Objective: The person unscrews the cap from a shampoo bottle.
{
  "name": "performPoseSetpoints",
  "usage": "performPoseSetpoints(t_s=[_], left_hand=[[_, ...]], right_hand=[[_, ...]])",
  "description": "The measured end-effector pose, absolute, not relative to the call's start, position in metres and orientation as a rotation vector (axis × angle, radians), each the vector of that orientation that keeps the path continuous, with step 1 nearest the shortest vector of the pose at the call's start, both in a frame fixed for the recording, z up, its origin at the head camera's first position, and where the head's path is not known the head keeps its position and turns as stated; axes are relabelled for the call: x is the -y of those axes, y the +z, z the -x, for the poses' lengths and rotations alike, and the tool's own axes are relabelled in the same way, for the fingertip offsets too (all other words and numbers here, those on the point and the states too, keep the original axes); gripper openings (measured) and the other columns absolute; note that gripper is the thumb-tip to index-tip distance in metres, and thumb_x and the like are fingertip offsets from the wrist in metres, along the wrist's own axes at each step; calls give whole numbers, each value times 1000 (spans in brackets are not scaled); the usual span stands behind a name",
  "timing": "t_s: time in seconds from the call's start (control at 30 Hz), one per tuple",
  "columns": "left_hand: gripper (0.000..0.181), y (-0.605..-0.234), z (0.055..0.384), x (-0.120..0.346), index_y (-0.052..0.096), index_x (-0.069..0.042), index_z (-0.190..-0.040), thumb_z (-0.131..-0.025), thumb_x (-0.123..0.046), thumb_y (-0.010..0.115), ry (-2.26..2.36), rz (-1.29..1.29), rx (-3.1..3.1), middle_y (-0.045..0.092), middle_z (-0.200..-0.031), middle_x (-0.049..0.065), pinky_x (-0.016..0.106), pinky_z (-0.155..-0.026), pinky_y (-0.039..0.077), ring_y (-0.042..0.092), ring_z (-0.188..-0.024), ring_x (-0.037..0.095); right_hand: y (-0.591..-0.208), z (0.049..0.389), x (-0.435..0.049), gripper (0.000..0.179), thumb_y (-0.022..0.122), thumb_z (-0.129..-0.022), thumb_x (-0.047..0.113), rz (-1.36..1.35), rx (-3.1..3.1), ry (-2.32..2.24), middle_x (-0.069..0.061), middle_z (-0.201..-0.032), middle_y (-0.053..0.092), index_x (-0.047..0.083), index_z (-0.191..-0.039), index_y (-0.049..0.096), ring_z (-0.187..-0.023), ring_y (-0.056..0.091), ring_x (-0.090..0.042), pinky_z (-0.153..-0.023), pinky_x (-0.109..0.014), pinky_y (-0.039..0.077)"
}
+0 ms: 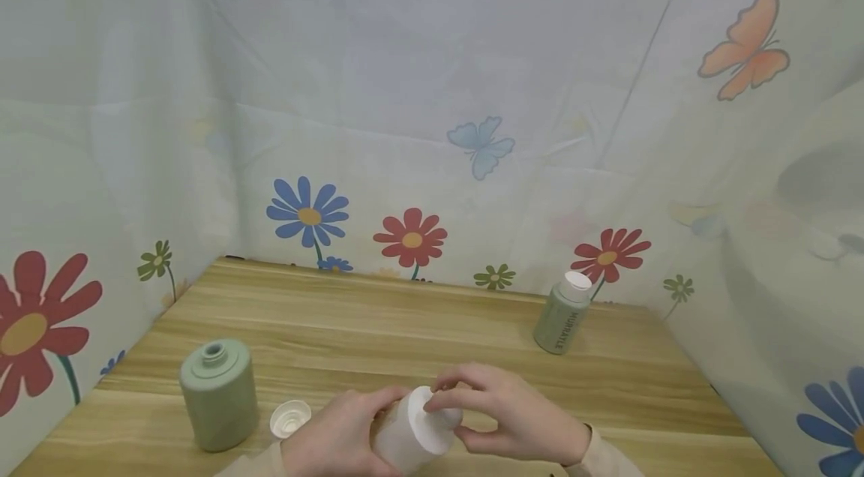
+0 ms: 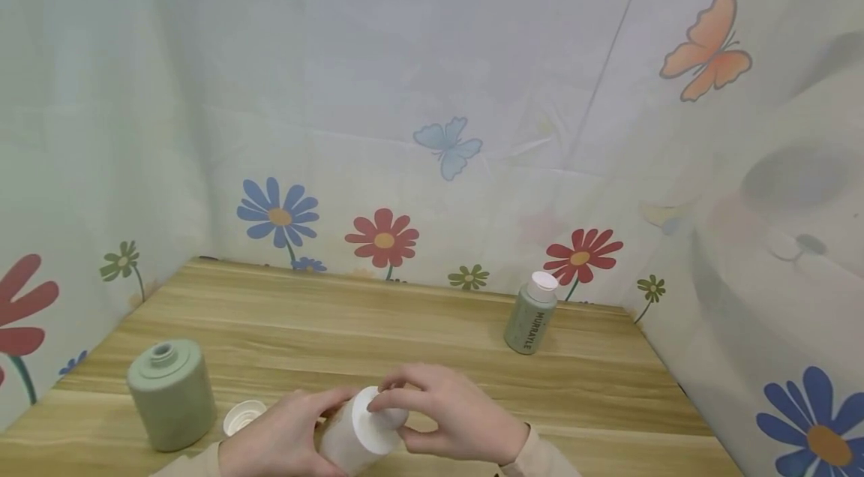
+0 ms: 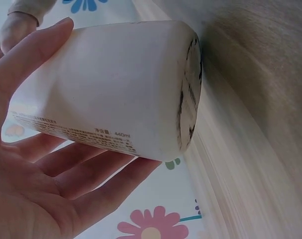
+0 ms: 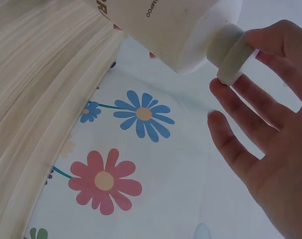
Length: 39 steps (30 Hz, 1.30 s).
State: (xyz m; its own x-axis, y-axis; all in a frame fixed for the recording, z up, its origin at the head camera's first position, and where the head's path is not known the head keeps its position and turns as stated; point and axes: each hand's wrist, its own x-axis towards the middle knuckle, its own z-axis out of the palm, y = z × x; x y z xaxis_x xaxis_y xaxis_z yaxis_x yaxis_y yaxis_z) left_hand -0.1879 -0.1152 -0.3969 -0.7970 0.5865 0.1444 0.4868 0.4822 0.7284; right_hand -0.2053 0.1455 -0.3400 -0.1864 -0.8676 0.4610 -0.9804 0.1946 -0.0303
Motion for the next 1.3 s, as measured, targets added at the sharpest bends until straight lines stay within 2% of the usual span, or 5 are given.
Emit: performPoseSetpoints(t_s=[0.2,0.3,0.6,0.83,1.3], left_hand=[[69,-399,186,115,55,-26,-127,-67,-43,85,1192,-1017,-2645,69,-103,-13,21,-70,49,60,-84,-3],[71,-397,186,114,55,-23,-128,-66,-41,86,1182,-1022,-2666,69,-103,-11,21,-69,49,60,-84,-3],[72,-391,186,113,56,-24,-125,-63,-39,88,1147,-993,-2703,70,-103,-9,21,-69,48,59,-83,-3],[71,-392,184,112,56,-26,-124,-62,-39,88,1127,-1009,-2721,70,-102,-9,20,-69,47,59,-83,-3],[71,-394,183,111,57,-24,-125,-63,-41,88,1151,-970,-2681,69,-102,-9,21,-69,48,59,-84,-2]], right_hand=[[-339,203,-145,37,66,-92,24,-1718,2188,459,1,-124,59,21,-128,56,-107,58,-10,-91,-22,49],[-340,202,-142,39,60,-95,36,-1589,2274,395,7,-126,59,21,-130,55,-109,57,-7,-90,-26,48],[-344,203,-141,33,59,-93,45,-1459,2253,301,14,-103,65,21,-116,62,-85,55,1,-75,-15,44],[-339,204,-144,31,67,-90,33,-1601,2199,364,11,-100,63,19,-118,62,-85,56,0,-78,-10,46],[-341,202,-145,56,74,-70,-4,-1786,2071,402,-2,-120,57,17,-118,56,-103,56,-12,-88,-14,48]])
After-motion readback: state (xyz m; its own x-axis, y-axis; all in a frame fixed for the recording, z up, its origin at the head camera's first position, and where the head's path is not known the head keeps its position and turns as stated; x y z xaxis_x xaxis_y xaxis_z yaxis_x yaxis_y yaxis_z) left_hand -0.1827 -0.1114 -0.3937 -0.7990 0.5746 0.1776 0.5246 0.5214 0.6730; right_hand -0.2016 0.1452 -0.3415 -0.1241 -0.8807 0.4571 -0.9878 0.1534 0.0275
